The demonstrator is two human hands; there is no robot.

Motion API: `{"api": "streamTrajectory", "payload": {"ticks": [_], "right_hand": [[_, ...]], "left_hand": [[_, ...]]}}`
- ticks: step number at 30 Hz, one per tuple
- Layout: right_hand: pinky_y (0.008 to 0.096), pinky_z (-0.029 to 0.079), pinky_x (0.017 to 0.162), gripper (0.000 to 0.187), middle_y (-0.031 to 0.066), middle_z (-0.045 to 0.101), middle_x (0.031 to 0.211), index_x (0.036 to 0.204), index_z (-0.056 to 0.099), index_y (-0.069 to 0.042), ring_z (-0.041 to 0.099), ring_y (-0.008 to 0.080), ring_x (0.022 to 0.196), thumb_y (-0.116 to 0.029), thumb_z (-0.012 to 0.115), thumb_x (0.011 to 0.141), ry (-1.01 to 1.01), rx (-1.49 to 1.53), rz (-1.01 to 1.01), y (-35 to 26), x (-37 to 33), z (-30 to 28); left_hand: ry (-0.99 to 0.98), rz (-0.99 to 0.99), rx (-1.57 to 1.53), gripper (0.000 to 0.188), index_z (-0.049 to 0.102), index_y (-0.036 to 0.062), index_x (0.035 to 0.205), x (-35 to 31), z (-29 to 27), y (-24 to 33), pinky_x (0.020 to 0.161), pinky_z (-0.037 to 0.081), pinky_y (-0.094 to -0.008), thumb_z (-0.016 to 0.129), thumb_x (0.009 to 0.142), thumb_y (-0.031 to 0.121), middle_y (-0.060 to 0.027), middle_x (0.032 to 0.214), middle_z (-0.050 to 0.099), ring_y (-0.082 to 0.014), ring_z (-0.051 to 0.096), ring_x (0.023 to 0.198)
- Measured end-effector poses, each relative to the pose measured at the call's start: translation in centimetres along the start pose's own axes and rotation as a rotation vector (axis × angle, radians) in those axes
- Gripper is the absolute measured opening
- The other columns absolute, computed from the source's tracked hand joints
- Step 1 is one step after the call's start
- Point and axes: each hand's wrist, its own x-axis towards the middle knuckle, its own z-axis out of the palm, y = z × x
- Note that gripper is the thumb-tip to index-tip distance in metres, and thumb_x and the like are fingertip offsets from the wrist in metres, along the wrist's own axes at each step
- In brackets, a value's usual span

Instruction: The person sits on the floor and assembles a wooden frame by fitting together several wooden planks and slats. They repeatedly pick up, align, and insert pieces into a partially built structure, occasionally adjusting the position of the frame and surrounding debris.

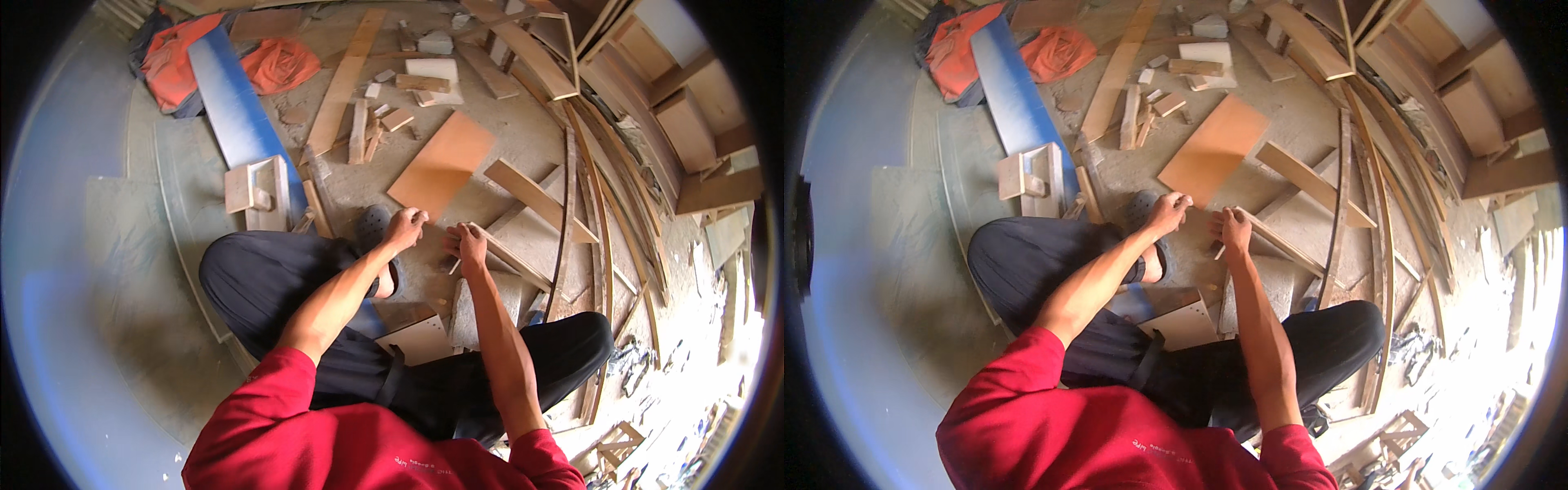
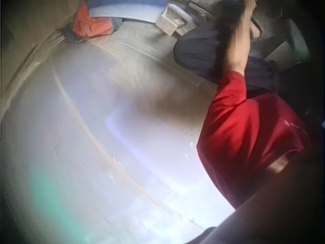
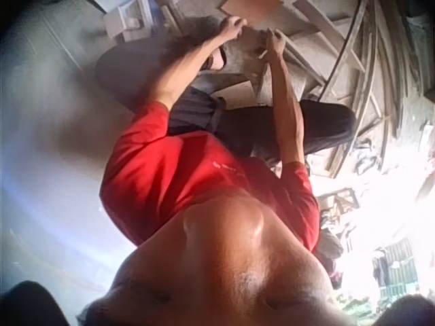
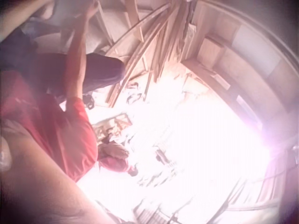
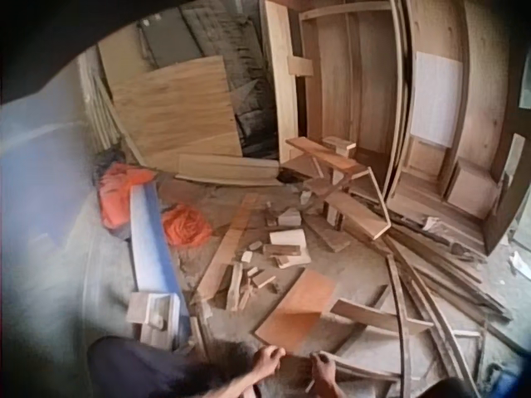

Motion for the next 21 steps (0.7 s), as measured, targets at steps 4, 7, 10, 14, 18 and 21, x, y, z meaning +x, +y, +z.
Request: {"api": "streamTrajectory", "payload": {"ticks": [4,7,10,14,18,21], "right_hand": [[0.0320,0.053,0.068,0.032,0.0114,0.065,0.100,0.111,0.054,-0.001,0.064,0.0205,0.078,-0.025,0.055,0.090,-0.044,-0.170,-0.058,0.5,0.6,1.9],[0.0333,0.051,0.073,0.034,0.0102,0.065,0.103,0.113,0.054,-0.002,0.064,0.0205,0.084,-0.027,0.055,0.090,-0.130,-0.234,-0.025,0.5,-0.2,3.9],[0.0343,0.050,0.076,0.035,0.0094,0.065,0.104,0.113,0.055,-0.002,0.063,0.0196,0.087,-0.029,0.054,0.091,-0.213,-0.312,0.001,0.7,-1.0,5.6],[0.0312,0.050,0.068,0.035,0.0092,0.067,0.100,0.112,0.056,-0.001,0.064,0.0176,0.082,-0.028,0.055,0.090,-0.286,-0.363,-0.005,1.6,-1.3,7.2],[0.0311,0.050,0.066,0.034,0.0093,0.066,0.099,0.111,0.056,0.000,0.064,0.0176,0.083,-0.027,0.055,0.090,-0.321,-0.418,-0.024,2.1,-1.6,7.9],[0.0308,0.050,0.065,0.034,0.0095,0.066,0.099,0.109,0.056,0.000,0.064,0.0177,0.082,-0.027,0.055,0.090,-0.317,-0.445,-0.040,2.1,-1.7,7.6]], "left_hand": [[0.121,0.138,0.208,0.046,0.060,-0.0011,0.076,-2.3,-0.8,-1.8,0.055,0.045,-0.0413,0.052,0.091,0.042,-0.0181,0.057,0.056,-0.0306,0.058,0.053],[0.136,0.128,0.219,0.051,0.058,-0.0028,0.073,-3.7,-1.5,-3.8,0.055,0.043,-0.0437,0.052,0.090,0.045,-0.0233,0.061,0.055,-0.0373,0.055,0.057],[0.089,0.077,0.168,0.051,0.058,-0.0033,0.070,-5.4,-2.6,-4.3,0.053,0.041,-0.0411,0.055,0.090,0.043,-0.0196,0.056,0.052,-0.0268,0.049,0.053],[0.110,0.091,0.158,0.050,0.058,-0.0024,0.070,-6.6,-3.6,-5.2,0.054,0.041,-0.0427,0.054,0.089,0.044,-0.0218,0.060,0.053,-0.0347,0.054,0.055],[0.154,0.077,0.162,0.047,0.061,-0.0029,0.074,-7.1,-4.5,-5.4,0.053,0.041,-0.0386,0.057,0.089,0.042,-0.0150,0.056,0.054,-0.0213,0.050,0.052],[0.156,0.020,0.161,0.047,0.062,-0.0021,0.079,-7.4,-4.8,-4.6,0.055,0.043,-0.0387,0.057,0.088,0.043,-0.0161,0.060,0.057,-0.0256,0.056,0.056]]}}
